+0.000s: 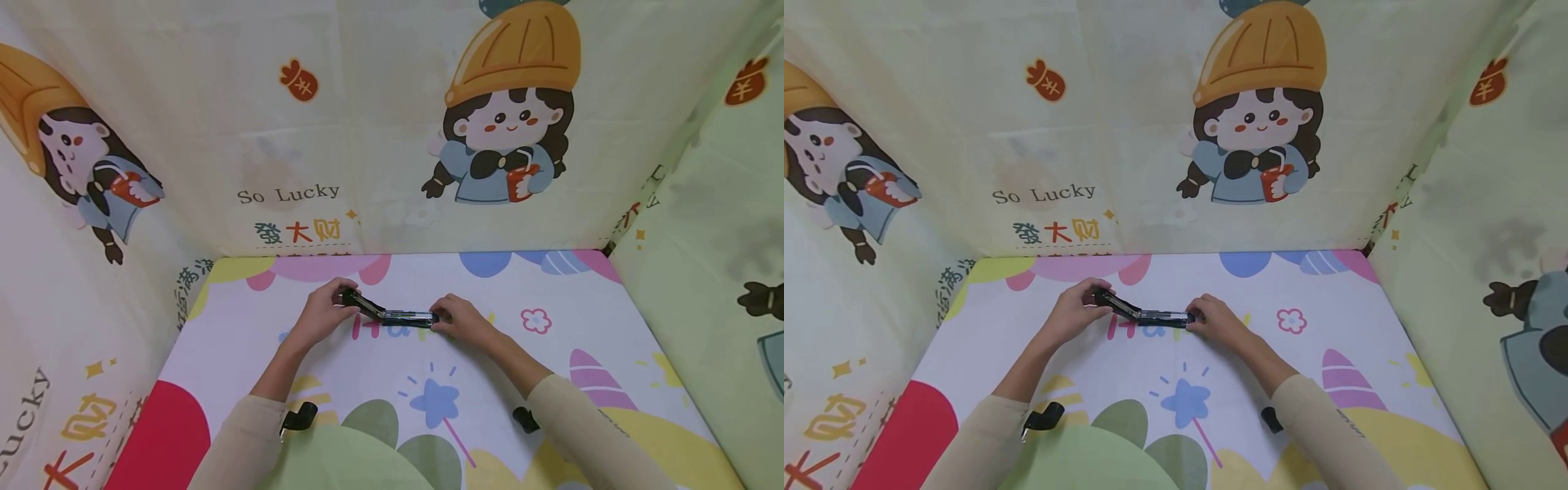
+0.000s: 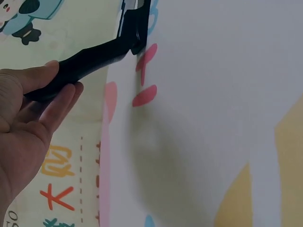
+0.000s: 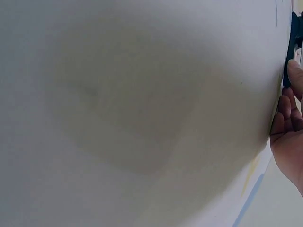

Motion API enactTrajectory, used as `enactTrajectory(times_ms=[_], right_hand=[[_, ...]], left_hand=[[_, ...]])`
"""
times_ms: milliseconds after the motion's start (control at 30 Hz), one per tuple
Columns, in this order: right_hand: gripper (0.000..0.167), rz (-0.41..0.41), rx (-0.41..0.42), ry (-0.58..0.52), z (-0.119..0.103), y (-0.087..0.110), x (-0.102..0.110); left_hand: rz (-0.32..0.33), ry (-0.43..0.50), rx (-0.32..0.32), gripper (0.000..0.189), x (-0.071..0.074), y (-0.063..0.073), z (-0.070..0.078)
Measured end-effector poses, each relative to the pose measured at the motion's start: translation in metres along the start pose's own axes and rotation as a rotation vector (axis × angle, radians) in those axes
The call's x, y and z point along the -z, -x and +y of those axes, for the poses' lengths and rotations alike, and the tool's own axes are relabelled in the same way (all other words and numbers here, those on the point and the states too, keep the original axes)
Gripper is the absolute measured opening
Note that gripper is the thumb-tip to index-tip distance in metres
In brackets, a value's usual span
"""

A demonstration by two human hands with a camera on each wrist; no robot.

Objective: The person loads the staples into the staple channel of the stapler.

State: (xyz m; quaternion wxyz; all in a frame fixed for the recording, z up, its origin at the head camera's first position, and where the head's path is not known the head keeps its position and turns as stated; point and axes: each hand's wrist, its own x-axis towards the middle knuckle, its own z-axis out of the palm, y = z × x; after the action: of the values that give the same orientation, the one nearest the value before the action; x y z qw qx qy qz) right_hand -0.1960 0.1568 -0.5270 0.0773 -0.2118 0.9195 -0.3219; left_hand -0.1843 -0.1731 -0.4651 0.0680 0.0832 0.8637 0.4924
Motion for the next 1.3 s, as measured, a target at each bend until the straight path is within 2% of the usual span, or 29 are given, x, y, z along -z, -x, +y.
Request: enactTrajectory(times_ms=[167, 333, 633, 900, 1100, 1300], right_hand=[[0.029, -0.004, -0.005, -0.003, 0.002, 0.001, -0.001], [0.029, 0.001, -0.008, -0.013, 0.002, 0.002, 0.0], [0.029, 0.007, 0.018, -0.016, -0.002, 0.003, -0.002], [0.029, 0.024, 0.044, -0.013, -0.003, 0.003, -0.004], [0.03, 0.033, 0.044, -0.011, -0.001, 0.004, -0.002], [0.03, 0.046, 0.037, -0.018, -0.001, 0.006, 0.001]], left_hand=[[0.02, -0.031, -0.014, 0.046, -0.008, -0.002, 0.009], [0.031, -0.031, -0.058, 0.045, -0.018, -0.003, 0.017], [0.032, -0.078, -0.144, 0.044, -0.027, -0.004, 0.021], [0.002, -0.103, -0.168, 0.047, -0.031, -0.006, 0.027], [-0.016, -0.093, -0.163, 0.046, -0.037, -0.01, 0.032], [-0.075, -0.099, -0.206, 0.046, -0.042, -0.015, 0.035]])
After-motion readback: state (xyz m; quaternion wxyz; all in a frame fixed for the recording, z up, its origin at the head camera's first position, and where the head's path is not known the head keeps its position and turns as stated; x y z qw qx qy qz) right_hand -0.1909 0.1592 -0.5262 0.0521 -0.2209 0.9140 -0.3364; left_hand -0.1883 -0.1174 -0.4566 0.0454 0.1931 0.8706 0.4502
